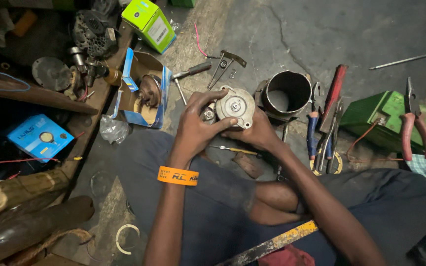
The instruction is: The person disassembles a small electric motor, removes the rotor and internal components, and then reassembles the motor by hand. The person handles the motor housing, rotor, and screws while sitting on the floor in a workshop.
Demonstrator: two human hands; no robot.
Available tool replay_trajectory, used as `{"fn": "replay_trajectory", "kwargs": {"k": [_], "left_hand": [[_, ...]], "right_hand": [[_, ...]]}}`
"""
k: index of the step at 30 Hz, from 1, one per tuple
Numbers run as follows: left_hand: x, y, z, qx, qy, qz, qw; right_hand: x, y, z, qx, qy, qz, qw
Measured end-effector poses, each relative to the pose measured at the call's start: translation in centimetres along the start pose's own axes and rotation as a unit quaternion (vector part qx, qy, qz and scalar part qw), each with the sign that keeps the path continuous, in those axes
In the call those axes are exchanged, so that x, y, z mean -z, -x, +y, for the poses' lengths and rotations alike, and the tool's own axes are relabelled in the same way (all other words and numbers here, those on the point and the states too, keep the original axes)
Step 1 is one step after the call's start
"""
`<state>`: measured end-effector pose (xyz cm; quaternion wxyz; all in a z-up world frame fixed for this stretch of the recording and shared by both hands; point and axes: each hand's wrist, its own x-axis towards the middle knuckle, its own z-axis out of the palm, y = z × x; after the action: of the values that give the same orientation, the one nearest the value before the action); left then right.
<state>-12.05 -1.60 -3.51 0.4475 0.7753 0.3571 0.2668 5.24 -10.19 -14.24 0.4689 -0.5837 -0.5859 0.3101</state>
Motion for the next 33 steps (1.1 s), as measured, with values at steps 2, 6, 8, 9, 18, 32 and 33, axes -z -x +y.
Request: {"fn": "replay_trajectory", "kwargs": {"k": [2, 6, 8, 9, 18, 32, 33], "left_hand": [[0.0, -0.1, 0.0, -0.014, 0.0, -0.003, 1.0], [0.0, -0.2, 0.1, -0.01, -0.001, -0.013, 1.0], [-0.1, 0.1, -0.1, -0.008, 0.008, -0.018, 1.0], [-0.2, 0.2, -0.3, -0.007, 0.01, -0.017, 1.0], [-0.6, -0.4, -0.3, -0.015, -0.01, -0.034, 0.999], [0.6, 0.2, 0.0, 0.012, 0.022, 0.012, 1.0], [0.9, 0.1, 0.2, 0.01, 0.023, 0.013, 1.0]], "right_hand": [[0.0, 0.0, -0.3, 0.023, -0.044, -0.002, 0.999], [0.4, -0.1, -1.4, 0.034, -0.115, 0.052, 0.991], [1.0, -0.1, -2.1, 0.027, -0.094, 0.04, 0.994], [1.4, -0.1, -2.4, 0.022, -0.083, 0.033, 0.996], [8.1, 0.5, -3.6, -0.159, 0.02, -0.184, 0.97], [12.1, -5.6, -8.3, -0.153, 0.061, -0.048, 0.985], [12.2, -8.0, -7.3, -0.151, 0.115, -0.048, 0.981]]}}
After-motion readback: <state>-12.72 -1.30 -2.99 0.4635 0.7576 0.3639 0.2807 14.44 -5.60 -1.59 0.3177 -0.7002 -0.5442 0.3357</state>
